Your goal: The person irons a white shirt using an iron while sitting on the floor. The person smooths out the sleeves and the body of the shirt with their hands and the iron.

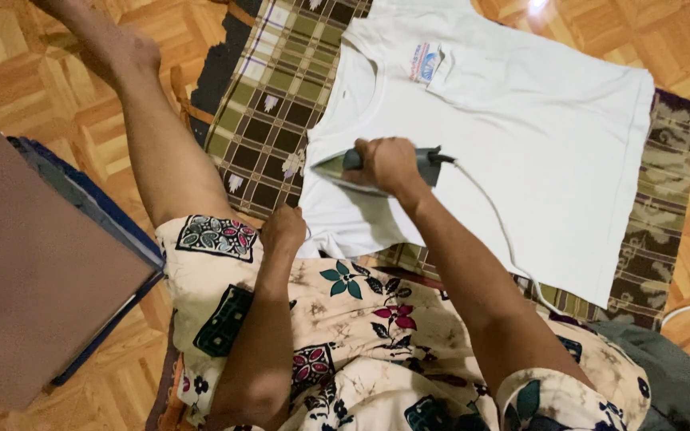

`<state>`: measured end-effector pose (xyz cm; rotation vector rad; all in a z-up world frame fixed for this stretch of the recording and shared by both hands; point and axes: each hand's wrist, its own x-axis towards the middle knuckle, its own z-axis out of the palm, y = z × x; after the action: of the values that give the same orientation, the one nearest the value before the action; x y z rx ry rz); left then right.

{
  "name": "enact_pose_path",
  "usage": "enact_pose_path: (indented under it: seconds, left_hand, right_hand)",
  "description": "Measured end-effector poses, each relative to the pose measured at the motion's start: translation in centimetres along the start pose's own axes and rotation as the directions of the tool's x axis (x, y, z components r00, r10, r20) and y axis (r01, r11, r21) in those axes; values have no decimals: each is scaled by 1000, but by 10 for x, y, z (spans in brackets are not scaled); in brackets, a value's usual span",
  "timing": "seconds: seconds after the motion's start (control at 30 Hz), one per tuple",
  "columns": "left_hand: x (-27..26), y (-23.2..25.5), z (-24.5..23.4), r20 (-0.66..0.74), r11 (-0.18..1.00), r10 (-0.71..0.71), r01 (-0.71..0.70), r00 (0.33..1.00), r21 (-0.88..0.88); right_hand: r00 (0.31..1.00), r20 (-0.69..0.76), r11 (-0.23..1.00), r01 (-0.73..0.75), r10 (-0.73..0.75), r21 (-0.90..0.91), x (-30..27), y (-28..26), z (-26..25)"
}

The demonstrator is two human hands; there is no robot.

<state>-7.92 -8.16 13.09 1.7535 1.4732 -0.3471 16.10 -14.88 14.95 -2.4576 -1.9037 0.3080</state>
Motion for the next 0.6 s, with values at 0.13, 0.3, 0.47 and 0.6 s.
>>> enact_pose_path:
  seconds: [0.13,0.3,0.47,0.6]
  left_hand:
    - [5,-7,9,10,1000,-19,19,1000,5]
    - [9,-9,9,9,1000,-13,13,1000,3]
    - [-18,14,-32,-100,996,26,-34,995,-83]
    - [-8,35,-59,-286,968,33,-102,958,-229]
  right_hand:
    - [995,-105,1000,6,-5,10,17,-6,5]
    - [992,-58,993,-114,116,41,27,-20,-13]
    - [997,-6,997,-81,81,-12,5,-8,-12]
    - [969,58,971,-240,239,10,-13,3,-45]
